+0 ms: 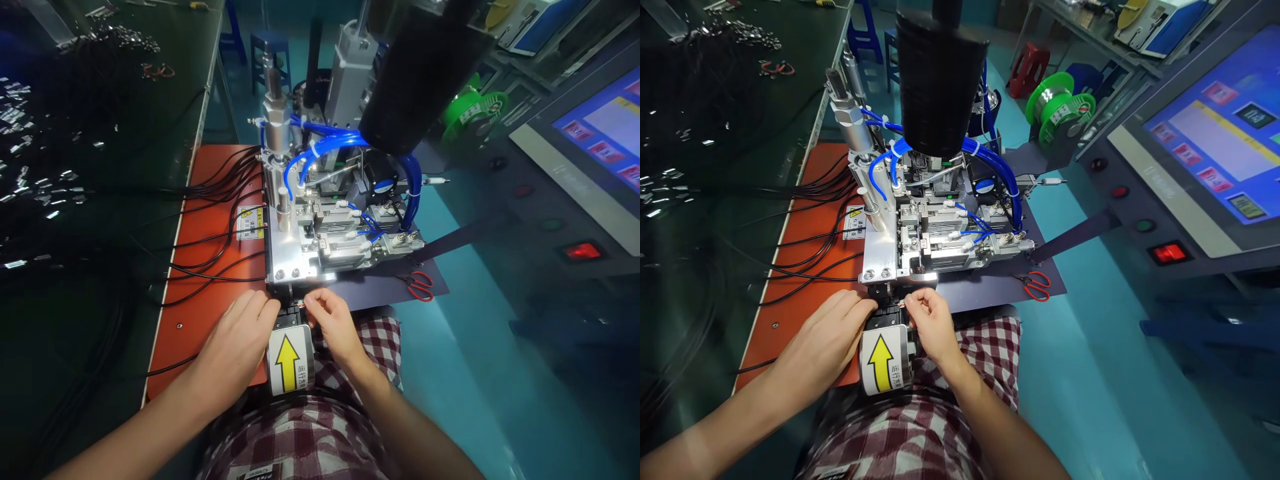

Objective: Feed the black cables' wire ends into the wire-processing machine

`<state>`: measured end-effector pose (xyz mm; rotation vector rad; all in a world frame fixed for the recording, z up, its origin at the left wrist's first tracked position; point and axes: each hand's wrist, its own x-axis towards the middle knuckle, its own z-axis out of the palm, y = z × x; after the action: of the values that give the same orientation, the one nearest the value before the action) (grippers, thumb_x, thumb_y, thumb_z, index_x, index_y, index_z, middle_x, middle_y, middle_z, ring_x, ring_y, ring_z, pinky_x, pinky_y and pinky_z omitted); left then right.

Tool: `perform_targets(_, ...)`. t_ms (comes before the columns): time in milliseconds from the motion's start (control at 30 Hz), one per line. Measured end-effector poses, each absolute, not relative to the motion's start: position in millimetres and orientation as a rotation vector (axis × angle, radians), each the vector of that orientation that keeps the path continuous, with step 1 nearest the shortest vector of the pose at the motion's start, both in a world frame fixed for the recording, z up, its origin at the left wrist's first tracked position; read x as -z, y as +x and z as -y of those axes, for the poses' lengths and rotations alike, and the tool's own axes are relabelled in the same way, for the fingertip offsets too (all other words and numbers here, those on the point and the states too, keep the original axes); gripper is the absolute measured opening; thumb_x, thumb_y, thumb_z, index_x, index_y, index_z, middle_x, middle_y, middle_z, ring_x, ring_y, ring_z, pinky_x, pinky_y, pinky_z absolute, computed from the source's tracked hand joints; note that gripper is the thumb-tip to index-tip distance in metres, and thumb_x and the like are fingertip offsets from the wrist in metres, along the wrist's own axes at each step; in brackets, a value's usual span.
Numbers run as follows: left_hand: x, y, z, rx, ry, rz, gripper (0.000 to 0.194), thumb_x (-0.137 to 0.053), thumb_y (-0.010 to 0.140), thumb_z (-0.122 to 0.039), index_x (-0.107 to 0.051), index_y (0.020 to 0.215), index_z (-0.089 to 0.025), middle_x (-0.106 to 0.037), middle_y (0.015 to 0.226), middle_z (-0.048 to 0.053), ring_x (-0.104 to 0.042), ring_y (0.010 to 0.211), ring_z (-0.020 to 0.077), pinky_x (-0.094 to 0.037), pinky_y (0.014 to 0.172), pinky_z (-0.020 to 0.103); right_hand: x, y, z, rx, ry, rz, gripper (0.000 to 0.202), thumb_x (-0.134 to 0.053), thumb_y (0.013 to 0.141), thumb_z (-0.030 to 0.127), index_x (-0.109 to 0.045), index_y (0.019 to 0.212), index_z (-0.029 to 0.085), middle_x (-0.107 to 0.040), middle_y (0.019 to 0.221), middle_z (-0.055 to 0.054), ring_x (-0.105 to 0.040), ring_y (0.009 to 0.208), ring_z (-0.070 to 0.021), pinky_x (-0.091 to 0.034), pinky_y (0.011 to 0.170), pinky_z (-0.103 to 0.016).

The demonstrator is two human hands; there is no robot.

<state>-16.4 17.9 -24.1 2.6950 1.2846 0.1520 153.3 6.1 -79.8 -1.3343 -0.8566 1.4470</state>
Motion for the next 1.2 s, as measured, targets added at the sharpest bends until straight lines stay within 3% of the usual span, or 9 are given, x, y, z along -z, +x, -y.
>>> perform_targets(1200, 23.2, -10.8, -15.5, -0.013, 2.692, -1.343, 0.028, -0.040, 0.079, 0.004, -0.060, 0.093, -0.009, -0.049, 0.081, 0.009, -0.045, 0.076, 0.0255, -0.043, 0.067, 0.038, 75.8, 152.4, -5.7, -1.414, -1.369, 0.871, 0.023, -0.059, 0.080, 0.039, -0.053, 0.071, 0.018, -0.050, 0.058, 0.004, -0.045, 0.052, -0.0125, -0.037, 0.050, -0.025)
